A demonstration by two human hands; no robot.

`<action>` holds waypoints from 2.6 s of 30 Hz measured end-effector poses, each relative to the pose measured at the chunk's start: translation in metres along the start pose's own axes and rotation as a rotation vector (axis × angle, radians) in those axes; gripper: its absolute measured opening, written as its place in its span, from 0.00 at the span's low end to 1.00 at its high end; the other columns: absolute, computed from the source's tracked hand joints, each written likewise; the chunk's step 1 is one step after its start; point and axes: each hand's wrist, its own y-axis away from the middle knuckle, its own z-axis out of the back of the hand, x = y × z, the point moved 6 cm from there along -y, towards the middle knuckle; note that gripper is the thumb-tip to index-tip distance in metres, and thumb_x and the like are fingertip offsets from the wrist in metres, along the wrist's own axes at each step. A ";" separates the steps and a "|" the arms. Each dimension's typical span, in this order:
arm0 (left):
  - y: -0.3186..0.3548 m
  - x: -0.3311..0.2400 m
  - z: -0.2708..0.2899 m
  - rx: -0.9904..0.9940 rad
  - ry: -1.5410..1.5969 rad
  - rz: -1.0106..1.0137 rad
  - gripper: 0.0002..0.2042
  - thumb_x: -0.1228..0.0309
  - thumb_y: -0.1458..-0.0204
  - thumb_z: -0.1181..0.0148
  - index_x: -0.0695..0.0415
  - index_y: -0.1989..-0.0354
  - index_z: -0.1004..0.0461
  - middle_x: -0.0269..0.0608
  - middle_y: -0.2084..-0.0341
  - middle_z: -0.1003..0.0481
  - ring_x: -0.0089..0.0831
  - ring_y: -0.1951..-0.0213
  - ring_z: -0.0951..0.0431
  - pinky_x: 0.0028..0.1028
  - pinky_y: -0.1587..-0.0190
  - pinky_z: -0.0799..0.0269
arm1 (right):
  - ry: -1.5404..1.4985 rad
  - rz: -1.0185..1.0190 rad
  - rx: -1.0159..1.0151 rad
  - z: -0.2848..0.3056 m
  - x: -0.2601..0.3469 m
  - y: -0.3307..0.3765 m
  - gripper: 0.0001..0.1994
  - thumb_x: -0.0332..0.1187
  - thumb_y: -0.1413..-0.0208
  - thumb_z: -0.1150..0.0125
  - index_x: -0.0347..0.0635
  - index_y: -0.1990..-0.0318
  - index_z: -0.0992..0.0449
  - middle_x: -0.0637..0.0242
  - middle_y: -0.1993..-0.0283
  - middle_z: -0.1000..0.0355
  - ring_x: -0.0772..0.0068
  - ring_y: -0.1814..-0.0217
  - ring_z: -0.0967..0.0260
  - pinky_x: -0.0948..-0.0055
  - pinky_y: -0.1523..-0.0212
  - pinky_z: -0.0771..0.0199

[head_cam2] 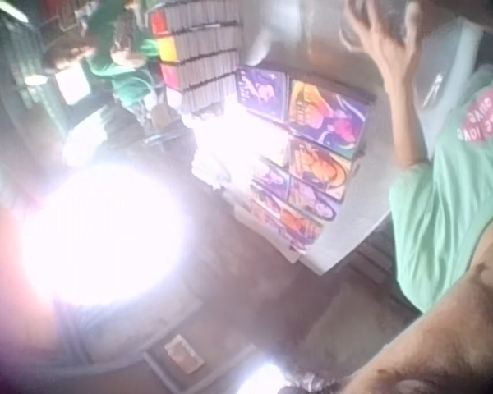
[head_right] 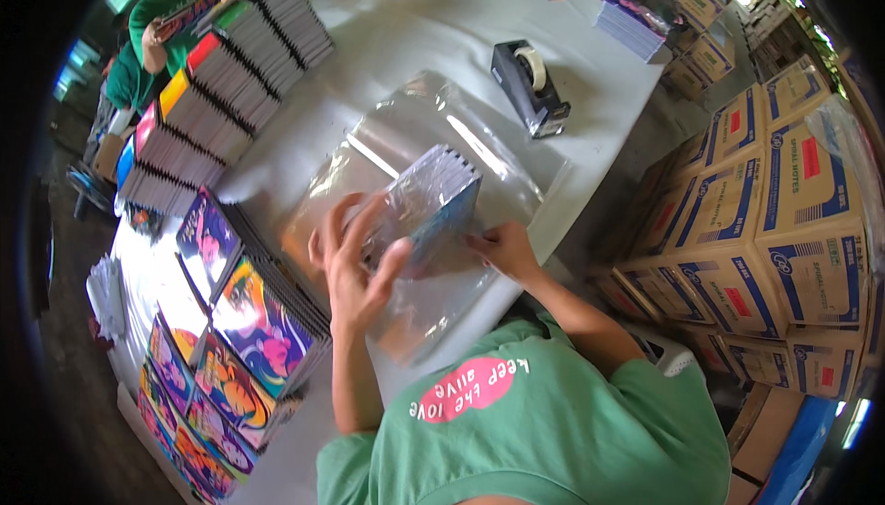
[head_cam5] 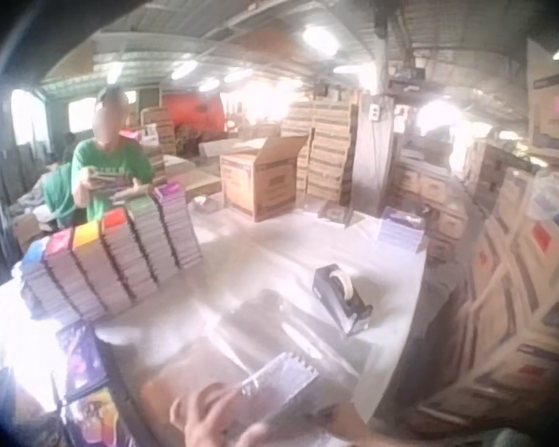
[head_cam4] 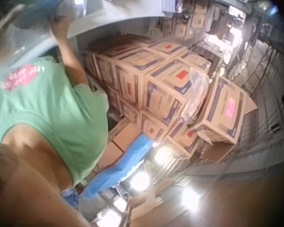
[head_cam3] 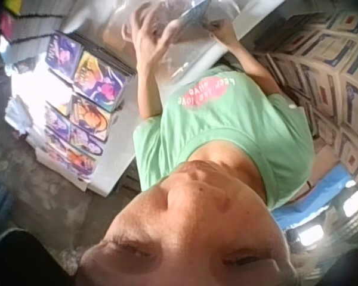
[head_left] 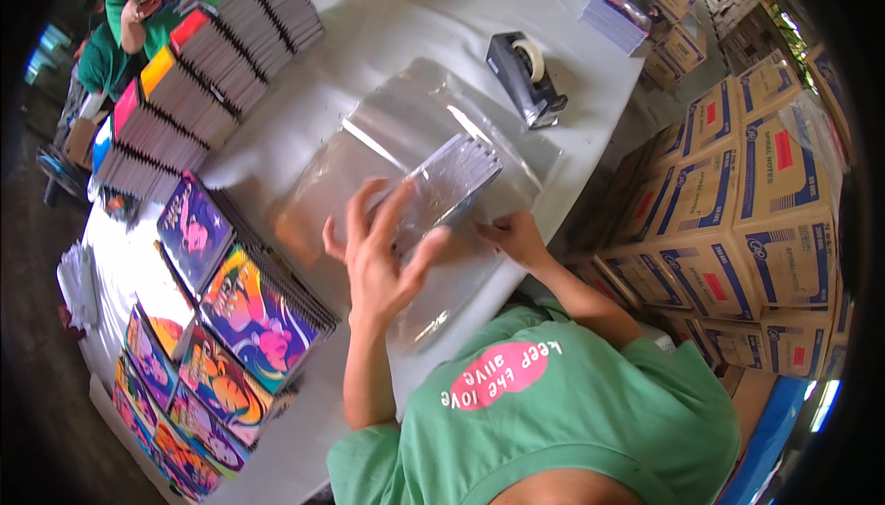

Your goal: The person places a stack of notebooks into a plastic bag, folds the excess plastic over, and secures it with pieces of tape from a dispenser.

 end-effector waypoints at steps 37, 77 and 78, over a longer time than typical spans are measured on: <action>-0.505 -0.291 -0.502 0.059 1.303 0.376 0.44 0.66 0.60 0.34 0.58 0.37 0.59 0.43 0.47 0.43 0.35 0.44 0.41 0.40 0.38 0.55 | -0.991 0.342 -0.482 0.653 -0.131 -0.375 0.17 0.35 0.54 0.45 0.42 0.56 0.35 0.63 0.60 0.32 0.72 0.59 0.32 0.70 0.55 0.30; -0.018 -0.097 -0.033 -0.811 0.161 -0.094 0.10 0.83 0.59 0.42 0.59 0.66 0.23 0.41 0.64 0.24 0.38 0.53 0.27 0.36 0.50 0.33 | -0.446 0.781 0.364 0.119 0.133 -0.137 0.07 0.26 0.45 0.46 0.38 0.59 0.26 0.68 0.61 0.27 0.76 0.57 0.32 0.77 0.51 0.34; 0.046 -0.080 -0.001 -0.978 0.055 0.020 0.09 0.81 0.57 0.44 0.62 0.65 0.24 0.42 0.63 0.24 0.38 0.51 0.29 0.33 0.48 0.35 | -0.422 0.778 0.505 0.061 0.146 -0.094 0.07 0.27 0.45 0.45 0.40 0.59 0.25 0.67 0.61 0.26 0.77 0.57 0.32 0.76 0.52 0.32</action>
